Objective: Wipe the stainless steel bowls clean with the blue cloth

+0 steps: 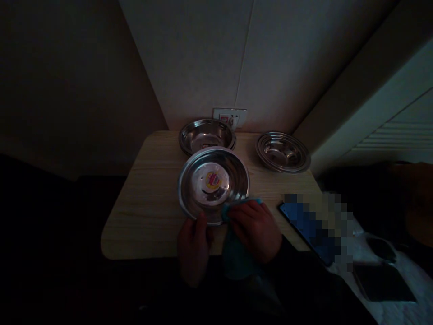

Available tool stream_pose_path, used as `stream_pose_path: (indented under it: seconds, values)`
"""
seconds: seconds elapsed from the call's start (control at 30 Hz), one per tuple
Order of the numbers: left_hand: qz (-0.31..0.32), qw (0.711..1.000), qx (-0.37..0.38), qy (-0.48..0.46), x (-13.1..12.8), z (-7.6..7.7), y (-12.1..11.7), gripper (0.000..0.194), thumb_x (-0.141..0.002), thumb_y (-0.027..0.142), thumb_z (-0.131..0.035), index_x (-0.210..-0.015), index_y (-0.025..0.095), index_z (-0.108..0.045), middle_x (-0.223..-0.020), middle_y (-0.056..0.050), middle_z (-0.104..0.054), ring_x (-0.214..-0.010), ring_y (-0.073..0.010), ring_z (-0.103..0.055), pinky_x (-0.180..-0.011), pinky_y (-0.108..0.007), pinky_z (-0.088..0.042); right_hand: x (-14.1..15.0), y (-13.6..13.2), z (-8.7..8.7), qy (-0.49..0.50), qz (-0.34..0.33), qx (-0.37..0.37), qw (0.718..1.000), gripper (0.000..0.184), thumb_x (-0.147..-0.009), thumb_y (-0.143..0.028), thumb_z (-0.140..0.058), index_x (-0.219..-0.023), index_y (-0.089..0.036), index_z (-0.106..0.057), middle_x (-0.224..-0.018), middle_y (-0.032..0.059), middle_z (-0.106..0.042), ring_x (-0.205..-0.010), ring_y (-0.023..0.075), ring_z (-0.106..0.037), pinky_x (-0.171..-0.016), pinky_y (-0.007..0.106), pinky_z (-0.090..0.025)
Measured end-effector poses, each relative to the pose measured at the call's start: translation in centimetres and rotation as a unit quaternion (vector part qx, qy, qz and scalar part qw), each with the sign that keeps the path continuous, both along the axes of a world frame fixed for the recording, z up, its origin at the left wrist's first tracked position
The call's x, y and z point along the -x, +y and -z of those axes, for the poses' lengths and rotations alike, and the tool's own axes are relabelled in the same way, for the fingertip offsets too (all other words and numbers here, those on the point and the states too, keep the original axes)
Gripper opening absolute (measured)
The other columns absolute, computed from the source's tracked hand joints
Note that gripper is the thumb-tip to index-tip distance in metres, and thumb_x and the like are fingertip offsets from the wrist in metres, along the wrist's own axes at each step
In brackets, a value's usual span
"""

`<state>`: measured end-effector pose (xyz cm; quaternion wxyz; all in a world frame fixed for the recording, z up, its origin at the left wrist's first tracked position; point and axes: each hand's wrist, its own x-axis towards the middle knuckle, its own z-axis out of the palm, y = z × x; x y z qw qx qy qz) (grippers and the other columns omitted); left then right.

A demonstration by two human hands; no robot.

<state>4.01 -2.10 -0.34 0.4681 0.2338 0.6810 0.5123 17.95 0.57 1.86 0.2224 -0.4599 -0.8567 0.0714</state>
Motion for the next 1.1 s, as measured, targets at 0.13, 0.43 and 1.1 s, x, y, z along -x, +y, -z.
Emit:
stream_pose_path:
  seconds: [0.13,0.43,1.1]
  values:
    - [0.005,0.999,0.003,0.041,0.1,0.2,-0.1,0.038,-0.072,0.053,-0.060,-0.061,0.018,-0.052,-0.050,0.005,-0.048,-0.046,-0.0090,-0.043,-0.041,-0.020,-0.033,0.2,0.0,0.1,0.022,-0.012,0.024,0.999,0.007,-0.081,-0.019,-0.064,-0.087,-0.022,-0.066,-0.088,-0.0004,-0.069,-0.084,0.0182,-0.054,-0.070,0.032,-0.033]
    - [0.016,0.999,0.001,0.045,0.2,-0.3,0.0,0.038,-0.071,0.052,-0.060,-0.056,0.018,-0.050,-0.045,0.005,-0.047,-0.043,-0.0087,-0.042,-0.041,-0.021,-0.032,1.2,-0.3,0.1,0.021,0.011,0.040,0.999,0.006,-0.081,-0.019,-0.063,-0.086,-0.021,-0.066,-0.087,0.0002,-0.069,-0.085,0.0191,-0.054,-0.071,0.033,-0.033]
    - [0.007,1.000,0.002,-0.017,0.5,-0.6,0.0,0.038,-0.069,0.054,-0.063,-0.060,0.018,-0.052,-0.048,0.006,-0.047,-0.044,-0.0084,-0.041,-0.042,-0.020,-0.032,-2.6,0.6,0.2,-0.126,-0.038,-0.095,0.987,0.017,-0.087,-0.018,-0.058,-0.102,-0.021,-0.065,-0.104,0.0021,-0.069,-0.086,0.0209,-0.054,-0.068,0.035,-0.032]
